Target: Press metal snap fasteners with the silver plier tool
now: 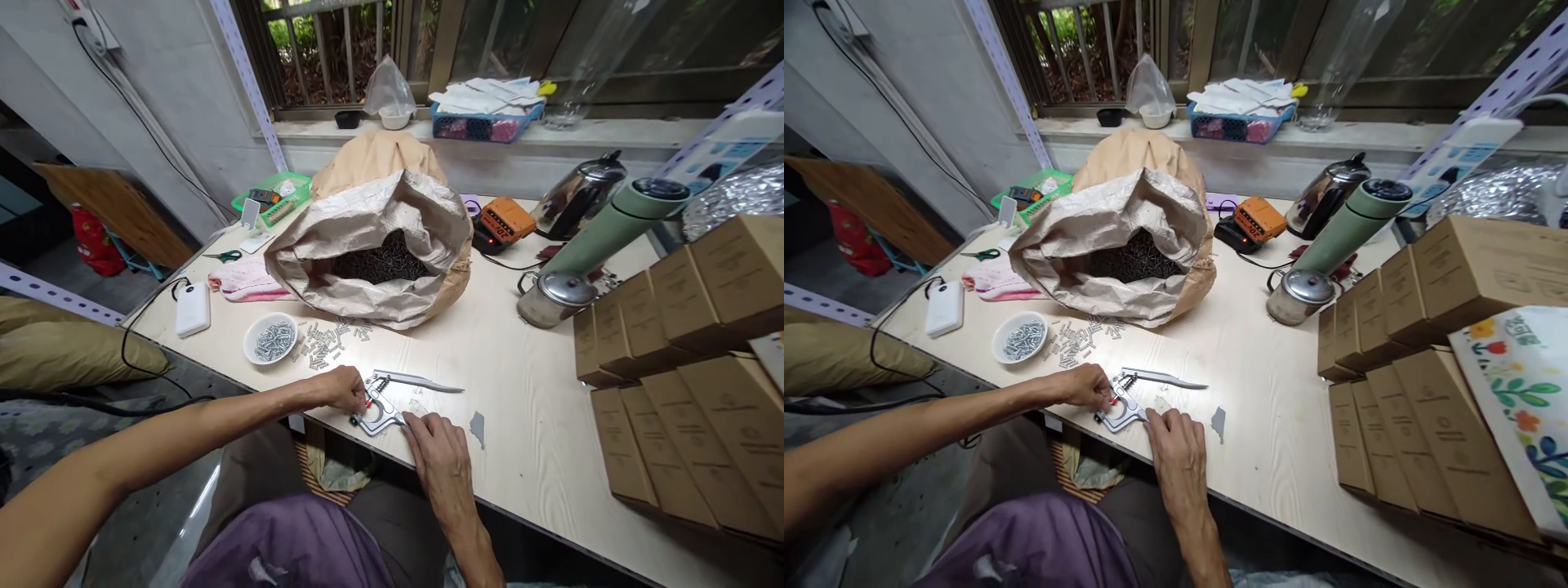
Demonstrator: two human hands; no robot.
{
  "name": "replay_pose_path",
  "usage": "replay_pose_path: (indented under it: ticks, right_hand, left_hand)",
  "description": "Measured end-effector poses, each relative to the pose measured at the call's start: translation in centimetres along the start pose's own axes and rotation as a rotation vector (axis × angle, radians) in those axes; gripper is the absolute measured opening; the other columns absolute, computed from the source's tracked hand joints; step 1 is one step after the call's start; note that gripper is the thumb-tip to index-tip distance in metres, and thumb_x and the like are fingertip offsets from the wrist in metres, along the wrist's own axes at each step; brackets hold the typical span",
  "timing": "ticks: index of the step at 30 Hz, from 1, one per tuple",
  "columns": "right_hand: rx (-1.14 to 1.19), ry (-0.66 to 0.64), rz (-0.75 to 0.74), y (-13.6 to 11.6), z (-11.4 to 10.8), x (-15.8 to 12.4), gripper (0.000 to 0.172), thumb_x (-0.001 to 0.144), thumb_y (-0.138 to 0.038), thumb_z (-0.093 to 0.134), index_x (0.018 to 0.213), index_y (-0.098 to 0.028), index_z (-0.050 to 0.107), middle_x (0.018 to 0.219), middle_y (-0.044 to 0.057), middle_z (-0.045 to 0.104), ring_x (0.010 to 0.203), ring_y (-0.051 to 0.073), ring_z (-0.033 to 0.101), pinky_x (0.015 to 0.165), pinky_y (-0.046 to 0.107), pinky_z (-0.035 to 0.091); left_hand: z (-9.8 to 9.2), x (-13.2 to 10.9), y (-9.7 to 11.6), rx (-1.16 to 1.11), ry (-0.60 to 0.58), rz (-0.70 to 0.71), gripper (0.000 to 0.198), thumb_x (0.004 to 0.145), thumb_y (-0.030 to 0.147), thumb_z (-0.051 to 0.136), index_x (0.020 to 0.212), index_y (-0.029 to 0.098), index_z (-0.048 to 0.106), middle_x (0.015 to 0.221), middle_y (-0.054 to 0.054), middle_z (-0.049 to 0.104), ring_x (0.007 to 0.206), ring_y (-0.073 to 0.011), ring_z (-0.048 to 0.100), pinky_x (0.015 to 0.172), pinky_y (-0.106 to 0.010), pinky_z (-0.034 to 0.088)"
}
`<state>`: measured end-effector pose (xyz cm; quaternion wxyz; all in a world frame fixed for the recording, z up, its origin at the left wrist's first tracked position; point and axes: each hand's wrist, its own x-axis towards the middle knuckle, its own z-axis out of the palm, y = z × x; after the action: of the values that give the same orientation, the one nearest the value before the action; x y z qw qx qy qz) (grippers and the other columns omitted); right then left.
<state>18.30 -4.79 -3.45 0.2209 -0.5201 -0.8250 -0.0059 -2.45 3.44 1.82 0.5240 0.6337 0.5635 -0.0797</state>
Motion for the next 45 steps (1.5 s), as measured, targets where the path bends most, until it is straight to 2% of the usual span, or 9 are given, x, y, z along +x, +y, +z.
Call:
replay_pose_path:
  ticks: [3,10,14,21,26,30,34,41,45]
  right_hand:
    - [-0.029,-0.012,-0.010,0.0,0.0,0.1,0.023,0.092,-0.021,0.037,0.097,-0.022,0.060,0.072,0.002,0.051,0.068,0.014,0.043,0.065,0.028,0.029]
    - [-0.028,-0.058,0.017,-0.1,-0.1,0.2,0.020,0.091,-0.027,0.041,0.091,-0.022,0.060,0.076,0.003,0.053,0.073,0.016,0.044,0.065,0.030,0.030]
    - [-0.021,-0.068,0.009,-0.2,-0.8,0.6,0.026,0.090,-0.032,0.041,0.108,-0.022,0.059,0.083,0.006,0.057,0.078,0.017,0.045,0.067,0.030,0.033]
    - [-0.171,-0.164,-0.026,1.9,-2.1,4.2,0.041,0.084,-0.009,0.043,0.122,-0.022,0.051,0.109,0.007,0.060,0.094,0.020,0.045,0.073,0.032,0.033]
    - [-0.255,-0.294,-0.155,2.6,-1.6,6.6,0.029,0.083,-0.005,0.042,0.099,-0.021,0.060,0.088,0.003,0.060,0.082,0.017,0.044,0.075,0.030,0.031]
    - [-0.319,-0.243,-0.202,2.7,-1.4,6.1,0.024,0.083,-0.005,0.041,0.091,-0.018,0.060,0.079,0.003,0.058,0.073,0.016,0.041,0.069,0.030,0.029]
    - [-0.326,-0.166,-0.199,2.6,-1.9,5.0,0.027,0.085,-0.008,0.040,0.103,-0.017,0.058,0.079,0.004,0.057,0.074,0.017,0.040,0.067,0.031,0.028]
    - [-0.182,-0.241,-0.133,2.7,-1.9,5.0,0.027,0.086,-0.011,0.039,0.105,-0.018,0.057,0.087,0.006,0.061,0.079,0.018,0.045,0.069,0.031,0.032]
    - [-0.057,-0.293,-0.112,3.0,-1.7,4.3,0.038,0.089,-0.037,0.042,0.119,-0.016,0.051,0.102,0.009,0.061,0.090,0.020,0.049,0.075,0.033,0.038]
  left_hand:
    - [0.2,-0.4,-0.3,-0.124,-0.065,-0.047,0.018,0.057,0.031,0.064,0.056,0.014,0.057,0.045,0.006,0.044,0.045,-0.0069,0.037,0.045,-0.020,0.028]
    - [1.7,-0.6,-1.1,-0.215,-0.002,-0.103,0.019,0.058,0.032,0.059,0.061,0.014,0.059,0.043,0.006,0.044,0.041,-0.0073,0.037,0.043,-0.020,0.030]
    - [1.9,-0.6,-1.4,-0.178,-0.004,-0.060,0.020,0.060,0.034,0.058,0.059,0.014,0.057,0.042,0.006,0.042,0.041,-0.0076,0.037,0.043,-0.020,0.028]
    - [2.2,-1.1,-0.8,-0.135,0.036,-0.072,0.019,0.063,0.031,0.056,0.054,0.014,0.053,0.045,0.006,0.043,0.047,-0.0079,0.037,0.047,-0.020,0.027]
    - [3.0,-1.2,-1.0,-0.102,0.123,-0.074,0.016,0.064,0.028,0.058,0.060,0.013,0.060,0.053,0.004,0.050,0.055,-0.0097,0.043,0.052,-0.020,0.030]
    - [3.0,-1.1,-0.8,-0.051,0.105,-0.095,0.015,0.064,0.026,0.060,0.059,0.012,0.061,0.053,0.003,0.052,0.056,-0.0108,0.046,0.053,-0.020,0.032]
    - [2.7,-1.0,-0.4,-0.069,0.073,-0.113,0.012,0.064,0.023,0.061,0.062,0.012,0.064,0.056,0.003,0.055,0.057,-0.0105,0.047,0.054,-0.020,0.033]
    - [2.8,-1.1,-0.5,-0.070,0.084,-0.105,0.017,0.065,0.027,0.061,0.064,0.011,0.067,0.056,0.002,0.057,0.057,-0.0105,0.048,0.053,-0.019,0.033]
    - [2.7,-1.0,-0.4,-0.028,0.085,-0.143,0.018,0.066,0.027,0.060,0.066,0.011,0.068,0.057,0.001,0.058,0.058,-0.0115,0.050,0.052,-0.019,0.033]
